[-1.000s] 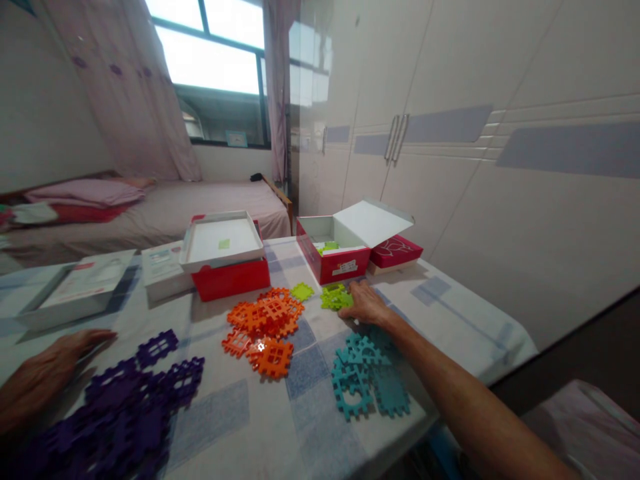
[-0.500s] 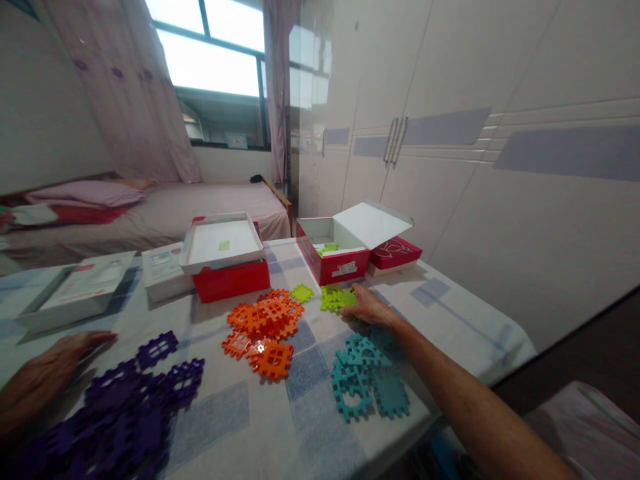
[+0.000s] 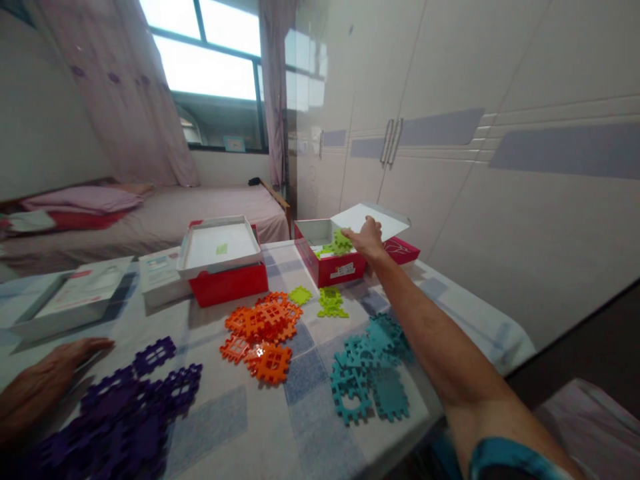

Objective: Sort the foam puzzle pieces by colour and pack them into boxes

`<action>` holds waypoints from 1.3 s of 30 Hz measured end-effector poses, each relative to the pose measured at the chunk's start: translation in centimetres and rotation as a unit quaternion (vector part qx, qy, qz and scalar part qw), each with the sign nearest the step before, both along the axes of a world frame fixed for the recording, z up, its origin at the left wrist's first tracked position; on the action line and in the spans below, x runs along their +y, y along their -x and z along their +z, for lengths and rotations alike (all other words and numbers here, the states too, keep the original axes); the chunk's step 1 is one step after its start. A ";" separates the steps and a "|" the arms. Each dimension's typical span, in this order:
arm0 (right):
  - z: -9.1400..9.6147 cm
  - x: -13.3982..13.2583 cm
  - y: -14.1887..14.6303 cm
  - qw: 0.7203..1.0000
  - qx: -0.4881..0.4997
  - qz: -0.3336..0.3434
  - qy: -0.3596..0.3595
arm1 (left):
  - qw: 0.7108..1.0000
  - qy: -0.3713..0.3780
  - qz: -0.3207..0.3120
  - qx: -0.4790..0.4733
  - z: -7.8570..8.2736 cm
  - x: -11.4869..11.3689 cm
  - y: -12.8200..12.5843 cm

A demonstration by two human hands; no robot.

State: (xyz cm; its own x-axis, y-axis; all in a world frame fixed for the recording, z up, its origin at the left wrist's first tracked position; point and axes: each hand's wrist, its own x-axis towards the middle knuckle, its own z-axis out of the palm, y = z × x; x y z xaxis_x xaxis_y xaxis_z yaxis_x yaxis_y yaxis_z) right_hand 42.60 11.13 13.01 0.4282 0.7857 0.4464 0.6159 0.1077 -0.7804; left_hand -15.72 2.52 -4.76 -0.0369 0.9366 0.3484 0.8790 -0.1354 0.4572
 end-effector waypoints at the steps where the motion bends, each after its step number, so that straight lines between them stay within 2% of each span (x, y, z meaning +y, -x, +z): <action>1: -0.4 -0.3 0.3 0.999 -0.044 -0.032 -0.003 | 1.000 0.003 0.002 -0.006 0.2 -0.1 -0.3; 2: -1.0 -0.8 0.5 0.996 -0.081 -0.029 0.009 | 1.000 0.009 0.006 -0.014 0.5 -0.2 -0.6; 4: -2.8 -2.6 0.9 0.985 -0.148 0.067 0.064 | 0.999 0.027 0.023 -0.034 1.1 -0.5 -1.3; 6: -5.0 -4.5 1.0 0.948 -0.206 0.199 0.141 | 0.997 0.040 0.034 -0.049 1.6 -0.7 -1.9; 8: -7.0 -5.6 0.9 0.897 -0.262 0.289 0.207 | 0.997 0.041 0.040 -0.058 1.8 -0.7 -2.1; 11: -8.9 -5.8 0.7 0.844 -0.320 0.324 0.285 | 0.997 0.039 0.032 -0.053 1.8 -0.7 -2.2; 13: -9.4 -5.4 0.6 0.834 -0.326 0.320 0.309 | 0.998 0.031 0.028 -0.046 1.6 -0.7 -2.1; 23: -9.0 -5.3 1.1 0.839 -0.364 0.308 0.261 | 0.999 0.021 0.018 -0.029 1.5 -0.6 -1.7; 30: -9.7 -5.7 1.2 0.862 -0.334 0.297 0.241 | 0.999 0.011 0.023 -0.028 1.8 -1.0 -2.3; 35: -9.7 -6.3 0.9 0.891 -0.252 0.300 0.230 | 0.999 0.032 0.031 -0.020 1.7 -0.8 -2.1; 39: -8.7 -6.4 0.0 0.909 -0.102 0.334 0.226 | 0.999 -0.003 0.036 0.036 1.2 -0.5 -1.9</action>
